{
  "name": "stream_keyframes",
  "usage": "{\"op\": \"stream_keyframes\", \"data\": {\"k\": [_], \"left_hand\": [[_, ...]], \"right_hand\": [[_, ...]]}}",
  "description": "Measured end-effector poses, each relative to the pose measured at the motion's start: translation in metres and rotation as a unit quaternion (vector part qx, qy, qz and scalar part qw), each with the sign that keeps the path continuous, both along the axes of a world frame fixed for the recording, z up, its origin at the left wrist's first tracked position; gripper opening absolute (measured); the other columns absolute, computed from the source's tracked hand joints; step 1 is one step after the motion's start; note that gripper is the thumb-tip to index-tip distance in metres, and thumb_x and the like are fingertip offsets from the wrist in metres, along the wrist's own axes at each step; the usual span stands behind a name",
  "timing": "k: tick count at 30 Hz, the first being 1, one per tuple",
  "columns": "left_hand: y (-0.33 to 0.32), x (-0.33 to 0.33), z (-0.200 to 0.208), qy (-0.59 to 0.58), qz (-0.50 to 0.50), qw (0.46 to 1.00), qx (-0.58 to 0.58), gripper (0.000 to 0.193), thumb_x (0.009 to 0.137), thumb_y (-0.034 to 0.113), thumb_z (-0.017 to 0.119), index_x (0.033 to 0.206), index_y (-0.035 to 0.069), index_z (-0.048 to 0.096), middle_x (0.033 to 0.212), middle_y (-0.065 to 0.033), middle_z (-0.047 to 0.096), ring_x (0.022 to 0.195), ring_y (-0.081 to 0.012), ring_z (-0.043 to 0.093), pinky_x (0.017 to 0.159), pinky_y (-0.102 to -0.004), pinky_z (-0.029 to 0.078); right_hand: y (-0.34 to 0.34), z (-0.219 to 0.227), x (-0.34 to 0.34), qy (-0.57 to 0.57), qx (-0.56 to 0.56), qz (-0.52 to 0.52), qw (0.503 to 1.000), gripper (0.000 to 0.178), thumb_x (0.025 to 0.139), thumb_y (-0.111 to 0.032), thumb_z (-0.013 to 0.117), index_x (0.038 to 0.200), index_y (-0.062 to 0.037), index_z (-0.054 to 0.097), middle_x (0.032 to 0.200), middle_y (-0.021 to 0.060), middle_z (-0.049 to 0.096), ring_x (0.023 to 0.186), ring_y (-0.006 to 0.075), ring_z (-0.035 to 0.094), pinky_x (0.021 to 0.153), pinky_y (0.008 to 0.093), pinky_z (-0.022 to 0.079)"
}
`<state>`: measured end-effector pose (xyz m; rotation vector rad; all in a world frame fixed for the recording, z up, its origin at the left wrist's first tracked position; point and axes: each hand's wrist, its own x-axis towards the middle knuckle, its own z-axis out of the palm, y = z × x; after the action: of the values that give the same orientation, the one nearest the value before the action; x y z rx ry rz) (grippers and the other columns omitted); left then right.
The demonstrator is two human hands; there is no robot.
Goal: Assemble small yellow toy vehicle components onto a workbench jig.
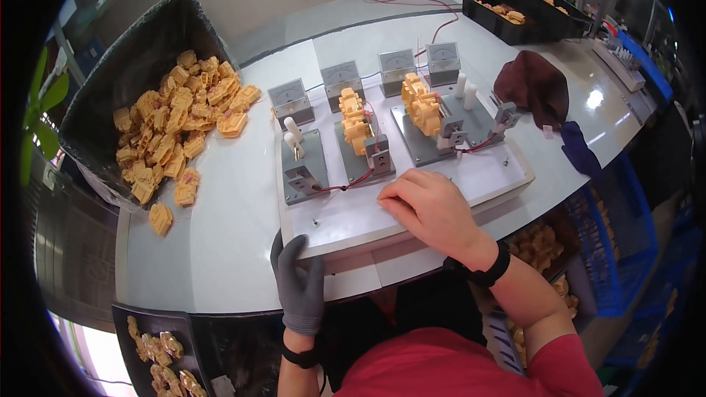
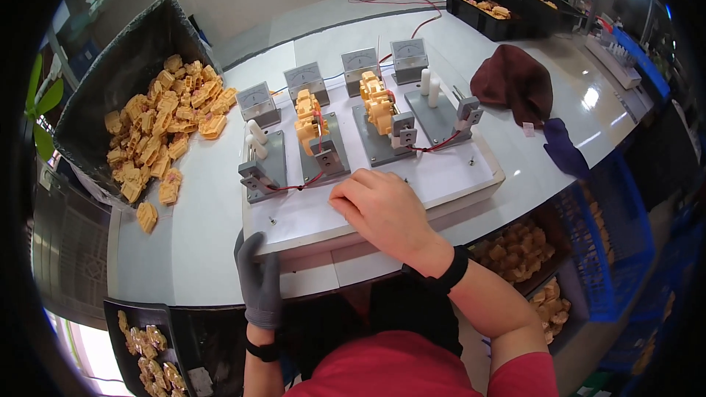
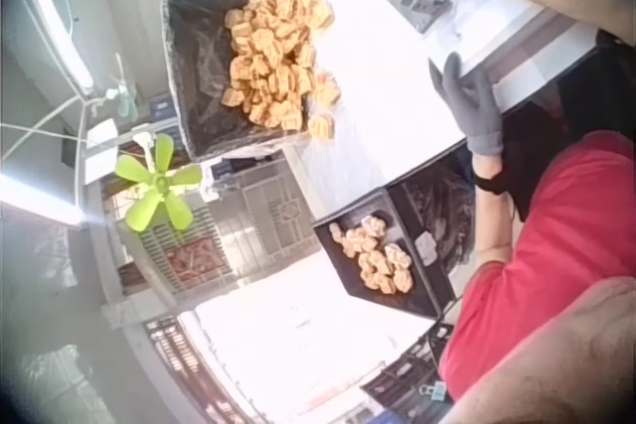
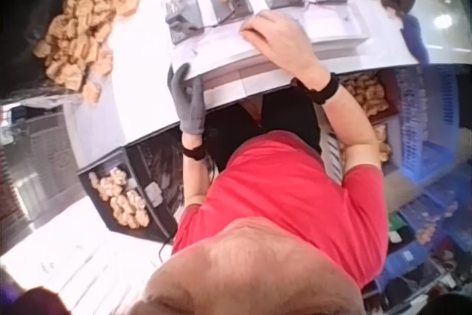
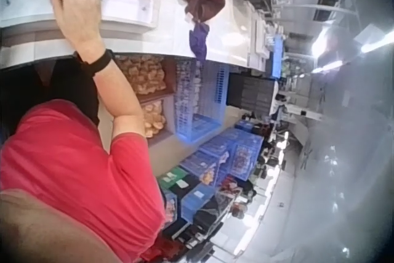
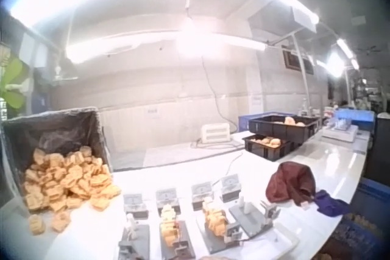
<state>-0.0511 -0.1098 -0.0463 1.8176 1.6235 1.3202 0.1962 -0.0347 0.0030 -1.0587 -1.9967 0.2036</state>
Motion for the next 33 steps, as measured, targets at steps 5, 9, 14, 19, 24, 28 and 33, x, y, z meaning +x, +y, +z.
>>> {"op": "stream_keyframes", "data": {"k": [5, 9, 14, 19, 24, 28, 33], "left_hand": [[0.003, -0.014, 0.048, -0.003, 0.01, 1.0, 0.023, 0.046, 0.085, 0.006, 0.064, 0.129, 0.004, 0.05, 0.144, -0.0185, 0.042, 0.132, -0.0305, 0.043, 0.105, -0.0402, 0.037], [0.048, -0.001, 0.12, 0.191, -0.096, 0.964, 0.157, 0.052, 0.079, 0.007, 0.071, 0.128, 0.006, 0.053, 0.133, -0.0166, 0.052, 0.128, -0.0322, 0.046, 0.103, -0.04, 0.04], [0.123, 0.044, 0.18, 0.49, -0.218, 0.819, 0.203, 0.061, 0.068, 0.01, 0.074, 0.127, 0.017, 0.058, 0.129, -0.0104, 0.055, 0.124, -0.0338, 0.048, 0.1, -0.0438, 0.043], [0.173, 0.074, 0.172, 0.624, -0.271, 0.726, 0.102, 0.038, 0.07, 0.02, 0.072, 0.107, 0.02, 0.066, 0.114, -0.0069, 0.06, 0.108, -0.0293, 0.058, 0.084, -0.0404, 0.05], [0.183, 0.091, 0.165, 0.656, -0.276, 0.681, 0.172, 0.016, 0.068, 0.02, 0.072, 0.083, 0.017, 0.067, 0.086, -0.0077, 0.063, 0.086, -0.0321, 0.061, 0.071, -0.0432, 0.049], [0.171, 0.074, 0.189, 0.593, -0.29, 0.718, 0.22, 0.028, 0.062, 0.003, 0.069, 0.087, 0.013, 0.06, 0.094, -0.0077, 0.06, 0.094, -0.0322, 0.057, 0.077, -0.0418, 0.045], [0.11, 0.087, 0.227, 0.46, -0.309, 0.806, 0.209, 0.038, 0.062, -0.006, 0.068, 0.095, 0.003, 0.052, 0.094, -0.0136, 0.054, 0.094, -0.037, 0.052, 0.084, -0.0409, 0.043]], "right_hand": [[-0.006, 0.008, 0.001, 0.051, -0.065, 0.02, 0.996, 0.02, 0.085, -0.013, 0.069, 0.103, -0.0066, 0.062, 0.086, 0.0056, 0.061, 0.076, 0.0207, 0.06, 0.069, 0.0323, 0.047], [0.0, 0.011, 0.005, 0.22, -0.132, 0.015, 0.966, 0.037, 0.088, -0.014, 0.067, 0.121, -0.008, 0.052, 0.096, 0.0073, 0.06, 0.082, 0.0183, 0.059, 0.073, 0.0339, 0.049], [0.002, 0.016, -0.019, 0.277, -0.127, 0.086, 0.948, 0.041, 0.088, -0.014, 0.068, 0.126, -0.0069, 0.051, 0.103, 0.0081, 0.06, 0.086, 0.0159, 0.058, 0.073, 0.0279, 0.048], [0.006, 0.007, -0.013, 0.301, -0.171, 0.144, 0.927, 0.034, 0.089, -0.017, 0.068, 0.118, -0.0058, 0.056, 0.097, 0.0057, 0.062, 0.08, 0.0156, 0.06, 0.073, 0.0284, 0.049], [0.011, 0.003, -0.007, 0.287, -0.115, 0.146, 0.94, 0.035, 0.087, -0.021, 0.069, 0.115, -0.0046, 0.056, 0.095, 0.0078, 0.061, 0.084, 0.0157, 0.06, 0.077, 0.0294, 0.05], [0.008, 0.006, -0.012, 0.309, -0.111, 0.197, 0.924, 0.038, 0.085, -0.018, 0.068, 0.117, -0.0031, 0.054, 0.101, 0.0106, 0.059, 0.088, 0.0206, 0.061, 0.082, 0.0329, 0.05], [-0.014, -0.003, 0.008, 0.343, -0.027, 0.114, 0.932, 0.055, 0.083, -0.013, 0.069, 0.132, -0.0028, 0.047, 0.117, 0.0139, 0.054, 0.108, 0.0283, 0.055, 0.095, 0.0378, 0.045]]}}
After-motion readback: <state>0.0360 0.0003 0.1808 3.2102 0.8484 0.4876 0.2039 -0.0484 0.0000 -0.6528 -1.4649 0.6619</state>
